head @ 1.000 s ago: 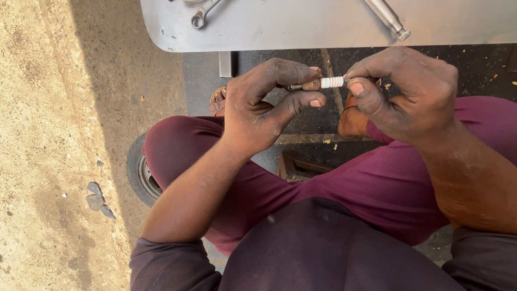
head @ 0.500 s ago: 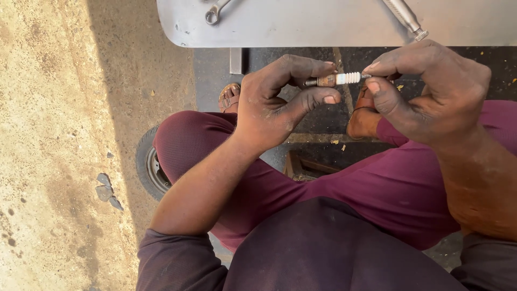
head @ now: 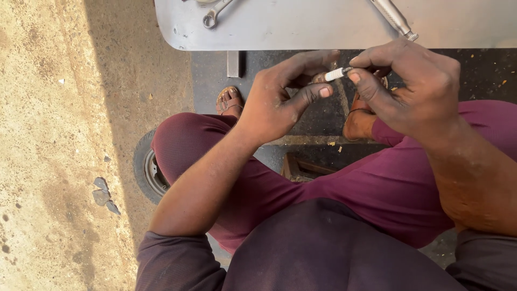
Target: Cleaning and inspecting a spark plug using a wrench and locking pliers.
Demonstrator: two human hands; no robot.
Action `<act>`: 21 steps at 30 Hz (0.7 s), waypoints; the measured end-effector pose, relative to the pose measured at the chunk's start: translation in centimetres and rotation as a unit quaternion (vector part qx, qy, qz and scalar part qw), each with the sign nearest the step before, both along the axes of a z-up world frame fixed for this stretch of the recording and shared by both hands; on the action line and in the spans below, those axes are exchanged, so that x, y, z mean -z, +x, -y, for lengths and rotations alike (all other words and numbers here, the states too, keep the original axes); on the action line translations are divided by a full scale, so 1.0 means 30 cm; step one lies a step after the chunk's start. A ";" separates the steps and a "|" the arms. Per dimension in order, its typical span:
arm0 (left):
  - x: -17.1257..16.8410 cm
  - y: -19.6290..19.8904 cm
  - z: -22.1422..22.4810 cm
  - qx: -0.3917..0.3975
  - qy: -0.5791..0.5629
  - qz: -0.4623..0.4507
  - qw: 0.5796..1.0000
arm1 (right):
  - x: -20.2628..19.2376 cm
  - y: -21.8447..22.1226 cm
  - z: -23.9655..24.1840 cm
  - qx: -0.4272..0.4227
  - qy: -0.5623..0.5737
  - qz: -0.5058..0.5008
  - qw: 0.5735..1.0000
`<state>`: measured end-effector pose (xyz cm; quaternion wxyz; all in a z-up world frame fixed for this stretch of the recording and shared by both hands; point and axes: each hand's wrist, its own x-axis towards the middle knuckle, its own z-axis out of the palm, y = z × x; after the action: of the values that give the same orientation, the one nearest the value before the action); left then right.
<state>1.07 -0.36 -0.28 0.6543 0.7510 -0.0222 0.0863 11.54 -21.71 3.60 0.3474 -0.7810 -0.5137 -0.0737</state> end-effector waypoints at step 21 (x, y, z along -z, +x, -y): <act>0.021 0.057 -0.155 -0.209 0.020 0.011 0.978 | 0.372 0.348 -0.049 0.135 -0.104 0.100 0.980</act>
<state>2.77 4.30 -0.91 0.6062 0.7510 0.1267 0.2291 21.98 -20.25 -7.56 0.1983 -0.8637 -0.4405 -0.1439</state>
